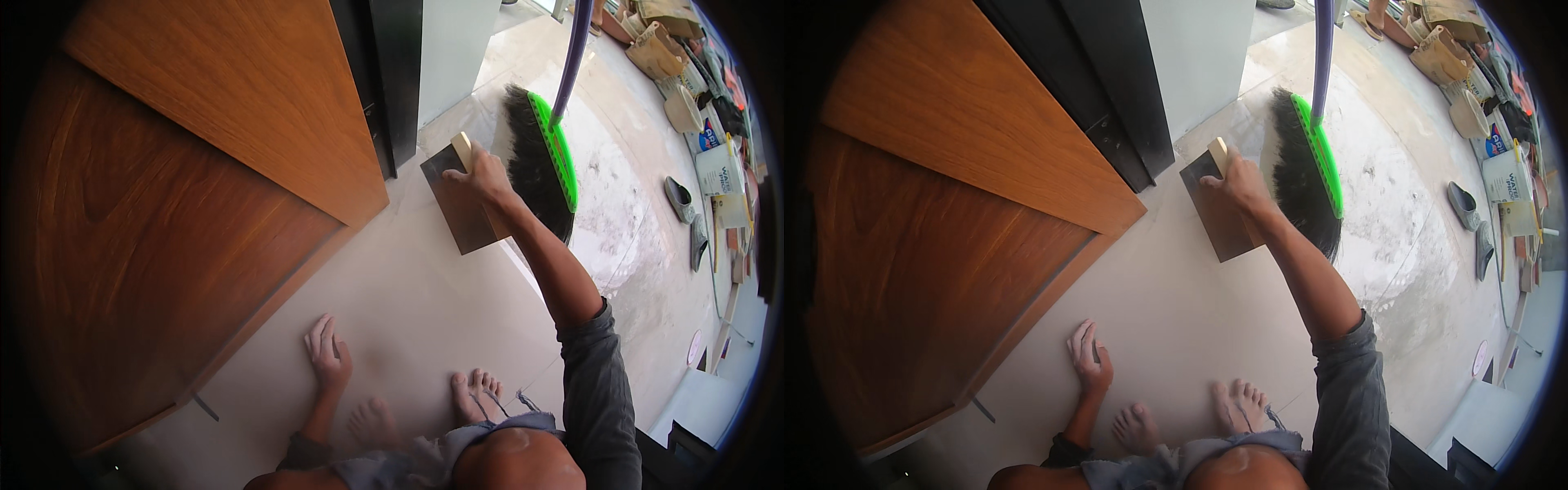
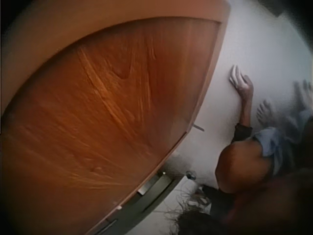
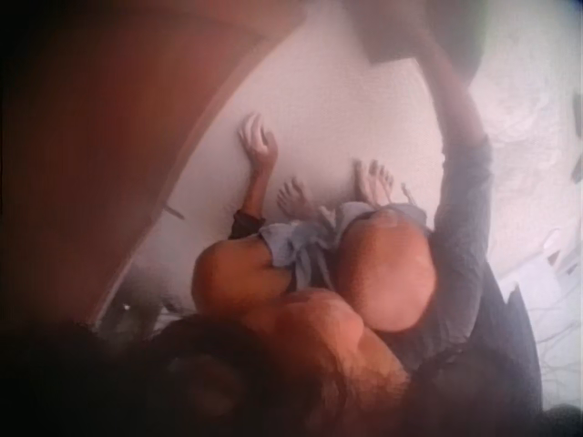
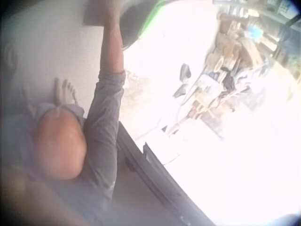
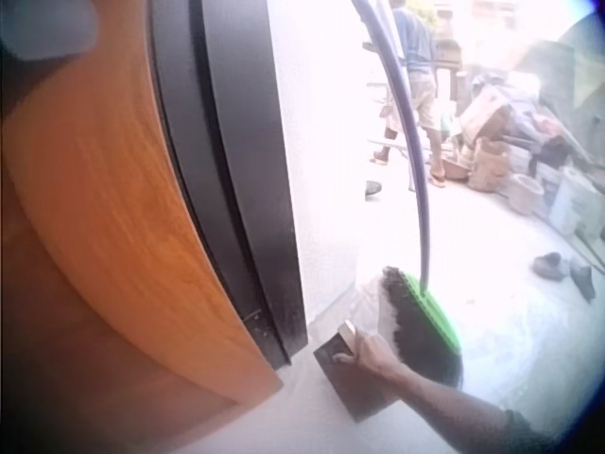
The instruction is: The person kneels on a tiled floor and uses a sanding block to sand the surface near a wooden cabinet and a black appliance. The person moves the block back and forth across the tiles, occasionally shifting position to reach different areas.
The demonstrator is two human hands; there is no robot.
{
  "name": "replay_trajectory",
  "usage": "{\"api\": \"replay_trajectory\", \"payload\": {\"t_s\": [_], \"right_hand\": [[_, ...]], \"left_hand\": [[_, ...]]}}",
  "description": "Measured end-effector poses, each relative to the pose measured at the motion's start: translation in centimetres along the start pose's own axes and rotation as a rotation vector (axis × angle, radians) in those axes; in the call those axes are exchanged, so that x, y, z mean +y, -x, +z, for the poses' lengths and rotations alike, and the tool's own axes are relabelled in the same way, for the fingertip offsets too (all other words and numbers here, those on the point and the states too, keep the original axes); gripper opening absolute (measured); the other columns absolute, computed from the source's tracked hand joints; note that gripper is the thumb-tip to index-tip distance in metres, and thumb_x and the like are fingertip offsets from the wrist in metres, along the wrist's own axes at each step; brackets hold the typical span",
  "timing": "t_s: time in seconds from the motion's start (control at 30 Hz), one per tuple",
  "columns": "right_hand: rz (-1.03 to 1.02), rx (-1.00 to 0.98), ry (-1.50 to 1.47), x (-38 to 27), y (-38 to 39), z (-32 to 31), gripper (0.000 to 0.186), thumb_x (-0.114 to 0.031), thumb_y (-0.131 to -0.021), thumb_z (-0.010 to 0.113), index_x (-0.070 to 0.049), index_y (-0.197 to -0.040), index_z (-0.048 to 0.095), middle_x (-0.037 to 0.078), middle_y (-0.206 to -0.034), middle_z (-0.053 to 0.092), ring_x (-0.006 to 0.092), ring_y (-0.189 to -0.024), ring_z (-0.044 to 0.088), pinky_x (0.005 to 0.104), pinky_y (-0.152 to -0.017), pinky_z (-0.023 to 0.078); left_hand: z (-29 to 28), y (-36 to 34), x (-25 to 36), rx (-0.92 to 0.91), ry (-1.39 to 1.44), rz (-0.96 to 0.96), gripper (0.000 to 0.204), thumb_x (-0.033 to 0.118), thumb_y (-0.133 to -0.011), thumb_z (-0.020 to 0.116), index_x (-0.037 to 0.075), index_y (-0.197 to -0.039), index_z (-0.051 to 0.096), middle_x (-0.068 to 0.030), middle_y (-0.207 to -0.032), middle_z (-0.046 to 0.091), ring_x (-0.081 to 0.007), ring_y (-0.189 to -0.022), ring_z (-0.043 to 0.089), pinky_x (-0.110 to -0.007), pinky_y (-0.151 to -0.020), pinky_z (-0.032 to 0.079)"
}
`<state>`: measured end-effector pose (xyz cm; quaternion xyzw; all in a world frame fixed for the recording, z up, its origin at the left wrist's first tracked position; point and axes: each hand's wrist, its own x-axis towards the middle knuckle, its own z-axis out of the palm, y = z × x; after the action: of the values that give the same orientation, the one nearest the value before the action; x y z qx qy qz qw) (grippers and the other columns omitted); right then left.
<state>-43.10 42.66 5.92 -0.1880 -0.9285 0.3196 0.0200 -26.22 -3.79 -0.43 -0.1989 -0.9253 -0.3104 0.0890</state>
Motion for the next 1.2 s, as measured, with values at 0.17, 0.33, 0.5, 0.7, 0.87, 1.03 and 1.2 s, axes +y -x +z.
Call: {"api": "replay_trajectory", "payload": {"t_s": [0.17,0.33,0.5,0.7,0.87,1.03,1.2], "right_hand": [[-0.014,-0.022,0.058,-0.5,-0.1,0.7,0.071,-0.036,-0.088,0.092,0.003,-0.139,0.063,0.033,-0.114,0.077,0.0488,-0.107,0.077,0.0519,-0.098,0.059],[0.084,-0.042,-0.076,-0.8,-0.3,0.7,0.072,-0.035,-0.087,0.092,0.006,-0.138,0.061,0.033,-0.115,0.077,0.0486,-0.11,0.076,0.0536,-0.099,0.059],[0.14,-0.029,-0.128,-1.3,-0.8,-0.2,0.073,-0.036,-0.088,0.091,0.008,-0.137,0.059,0.035,-0.118,0.076,0.0522,-0.113,0.074,0.0562,-0.101,0.058],[0.113,-0.049,-0.074,-1.1,-0.6,0.7,0.076,-0.036,-0.088,0.091,0.007,-0.14,0.056,0.035,-0.118,0.075,0.0528,-0.113,0.073,0.0568,-0.1,0.058],[0.168,-0.015,-0.134,-1.1,-0.6,0.9,0.073,-0.035,-0.089,0.09,0.005,-0.138,0.056,0.035,-0.117,0.075,0.0527,-0.113,0.073,0.0571,-0.098,0.058],[0.133,0.011,-0.104,-2.0,0.3,1.3,0.076,-0.039,-0.087,0.092,0.006,-0.138,0.057,0.035,-0.113,0.076,0.0531,-0.109,0.074,0.057,-0.097,0.058],[0.182,0.002,-0.067,-3.0,1.2,3.5,0.079,-0.041,-0.086,0.093,0.008,-0.137,0.057,0.037,-0.112,0.076,0.0538,-0.109,0.074,0.0565,-0.097,0.058]], "left_hand": [[0.1,-0.1,0.1,0.009,0.0,0.031,0.041,-0.001,-0.098,0.056,-0.007,-0.136,0.068,-0.0227,-0.142,0.066,-0.0443,-0.125,0.063,-0.056,-0.108,0.048],[0.1,-0.2,0.5,0.001,0.001,0.013,0.041,-0.002,-0.097,0.057,-0.007,-0.136,0.068,-0.0228,-0.142,0.066,-0.0435,-0.126,0.064,-0.056,-0.109,0.048],[0.4,0.0,0.4,0.012,-0.025,0.021,0.043,-0.003,-0.096,0.057,-0.007,-0.138,0.067,-0.023,-0.141,0.066,-0.0431,-0.125,0.064,-0.056,-0.108,0.048],[0.6,-0.1,0.4,0.011,-0.018,0.022,0.043,-0.003,-0.095,0.058,-0.007,-0.137,0.067,-0.0234,-0.14,0.066,-0.0438,-0.124,0.064,-0.056,-0.106,0.048],[0.1,-0.3,0.8,0.001,-0.017,0.005,0.043,-0.004,-0.095,0.058,-0.007,-0.137,0.068,-0.0237,-0.139,0.067,-0.0444,-0.123,0.065,-0.057,-0.105,0.048],[0.0,-0.3,0.5,0.012,-0.048,0.016,0.043,-0.004,-0.095,0.058,-0.006,-0.137,0.068,-0.0236,-0.139,0.067,-0.0447,-0.121,0.065,-0.057,-0.103,0.049],[0.4,-0.3,0.3,0.021,-0.051,0.024,0.042,-0.003,-0.095,0.058,-0.006,-0.136,0.068,-0.0236,-0.139,0.067,-0.0444,-0.121,0.065,-0.057,-0.103,0.049]]}}
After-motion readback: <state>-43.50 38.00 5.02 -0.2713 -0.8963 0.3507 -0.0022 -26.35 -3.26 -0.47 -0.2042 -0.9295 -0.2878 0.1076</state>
